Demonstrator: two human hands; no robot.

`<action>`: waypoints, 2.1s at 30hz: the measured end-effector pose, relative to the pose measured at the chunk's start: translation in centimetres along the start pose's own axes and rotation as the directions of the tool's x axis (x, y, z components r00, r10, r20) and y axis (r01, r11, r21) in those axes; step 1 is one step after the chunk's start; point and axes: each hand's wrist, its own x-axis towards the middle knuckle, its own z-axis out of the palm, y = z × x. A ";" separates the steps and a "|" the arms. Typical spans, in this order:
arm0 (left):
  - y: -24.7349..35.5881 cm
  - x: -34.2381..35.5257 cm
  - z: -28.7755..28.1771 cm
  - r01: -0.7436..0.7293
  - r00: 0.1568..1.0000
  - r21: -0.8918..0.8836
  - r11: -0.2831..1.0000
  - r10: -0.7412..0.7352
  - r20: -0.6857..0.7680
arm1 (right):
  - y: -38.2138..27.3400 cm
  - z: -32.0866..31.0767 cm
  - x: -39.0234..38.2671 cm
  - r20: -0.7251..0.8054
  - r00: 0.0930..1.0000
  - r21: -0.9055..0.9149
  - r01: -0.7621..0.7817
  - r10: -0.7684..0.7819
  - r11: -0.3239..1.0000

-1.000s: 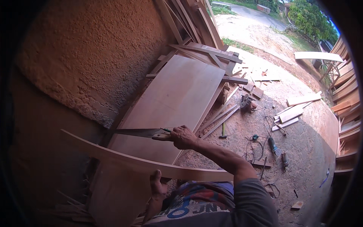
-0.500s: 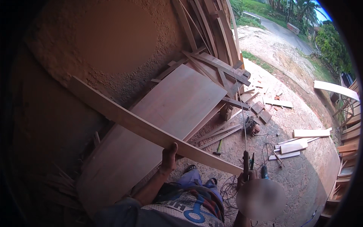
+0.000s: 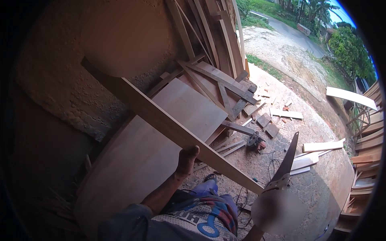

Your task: The person uses a hand saw to cut a large sheet of plywood resting on a workbench. After completing the cut, they use a pencil and a straight wooden piece to mark lines on the plywood surface.

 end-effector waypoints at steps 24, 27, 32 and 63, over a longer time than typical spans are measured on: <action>3.2 30.9 31.2 -0.047 0.986 -0.159 0.986 0.072 0.151 | -4.1 0.5 19.3 -0.311 0.912 -0.460 0.102 -0.268 0.882; 6.8 39.4 34.2 -0.121 0.989 -0.234 0.965 0.139 0.059 | -5.5 -0.3 21.9 -0.290 0.927 -0.548 0.044 -0.238 0.835; 9.4 52.1 37.4 -0.204 0.979 -0.179 0.962 0.200 -0.044 | -6.6 -1.8 25.6 -0.229 0.951 -0.701 -0.013 -0.207 0.713; -5.6 49.8 34.1 0.137 0.984 0.156 0.978 -0.152 0.093 | -2.6 18.4 42.4 0.799 0.590 -0.587 0.807 -0.118 0.057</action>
